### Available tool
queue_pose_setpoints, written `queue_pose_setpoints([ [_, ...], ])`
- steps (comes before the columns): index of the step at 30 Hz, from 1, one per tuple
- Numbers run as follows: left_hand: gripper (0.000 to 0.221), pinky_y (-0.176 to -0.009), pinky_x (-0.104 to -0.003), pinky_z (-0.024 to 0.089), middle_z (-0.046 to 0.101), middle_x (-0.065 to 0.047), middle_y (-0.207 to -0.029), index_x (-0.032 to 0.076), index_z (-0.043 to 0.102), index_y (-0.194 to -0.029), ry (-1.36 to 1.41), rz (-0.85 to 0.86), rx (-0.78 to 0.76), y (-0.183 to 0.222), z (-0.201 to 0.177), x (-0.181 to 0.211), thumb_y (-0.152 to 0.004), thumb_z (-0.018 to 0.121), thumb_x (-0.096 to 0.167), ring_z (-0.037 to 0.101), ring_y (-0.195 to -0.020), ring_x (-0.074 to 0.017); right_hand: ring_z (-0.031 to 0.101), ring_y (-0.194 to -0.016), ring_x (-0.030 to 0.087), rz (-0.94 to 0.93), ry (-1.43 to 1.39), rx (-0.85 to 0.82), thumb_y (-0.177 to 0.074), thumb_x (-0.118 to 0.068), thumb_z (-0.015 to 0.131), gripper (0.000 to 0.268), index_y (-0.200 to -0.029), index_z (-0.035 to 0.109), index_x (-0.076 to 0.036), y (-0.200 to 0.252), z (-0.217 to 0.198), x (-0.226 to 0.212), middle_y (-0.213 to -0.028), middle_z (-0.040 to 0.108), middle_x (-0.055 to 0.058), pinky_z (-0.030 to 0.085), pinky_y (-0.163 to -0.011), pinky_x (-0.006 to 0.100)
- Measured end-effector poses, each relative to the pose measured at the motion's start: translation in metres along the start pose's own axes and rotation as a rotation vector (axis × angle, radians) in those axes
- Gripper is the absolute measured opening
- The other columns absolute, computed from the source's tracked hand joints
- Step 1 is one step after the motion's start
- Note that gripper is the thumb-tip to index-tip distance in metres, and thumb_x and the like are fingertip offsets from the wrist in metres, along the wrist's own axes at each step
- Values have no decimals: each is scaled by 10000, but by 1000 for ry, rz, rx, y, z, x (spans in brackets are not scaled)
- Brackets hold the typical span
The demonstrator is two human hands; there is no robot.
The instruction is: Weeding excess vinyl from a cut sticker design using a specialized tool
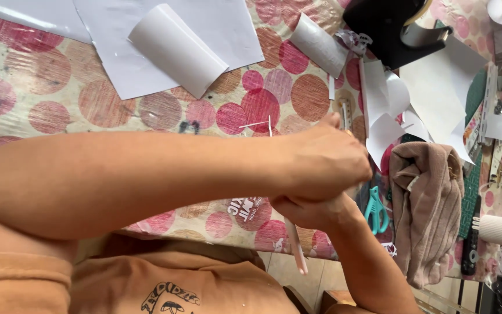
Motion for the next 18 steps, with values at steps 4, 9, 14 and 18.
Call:
queue_pose_setpoints([
  [4, 177, -622, -600, 484, 599, 27, -580, 221, 588, -693, 109, -36, 456, -29, 26, -38, -800, 601, 81, 671, -556, -295, 574, -588, 243, -43, 89, -16, -910, -88, 714, 132, -783, 693, -119, 2, -14, -4, -772, 572, 61, 488, -554, 381],
  [9, 212, -587, -535, 591, 658, -11, -606, 199, 631, -625, 282, -153, 300, -41, 48, -63, -822, 704, 171, 719, -613, -325, 607, -616, 227, -189, 17, -34, -919, -1, 671, 110, -848, 722, -68, 3, -32, -12, -914, 630, 132, 583, -595, 376],
  [14, 348, -604, -503, 590, 685, -16, -649, 222, 647, -707, 74, -112, 266, -36, 60, -65, -800, 778, 531, 742, -667, -274, 605, -500, 237, -5, -157, 197, -739, 20, 845, 129, -836, 777, -29, 33, -39, -5, -925, 706, 215, 519, -439, 399],
  [18, 215, -814, -554, 476, 637, -52, -928, 243, 641, -956, 104, -176, 110, -6, 18, -60, -899, 662, 449, 706, -757, -251, 591, -454, 234, -1, -166, 228, -720, 51, 847, 135, -800, 770, -26, 32, -38, -10, -888, 701, 235, 495, -396, 381],
])
Point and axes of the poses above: each hand's wrist, its own y-axis away from the middle knuckle, its own z-axis out of the palm, x = y × z, the point moved 3 cm from there along -y, towards the middle knuckle
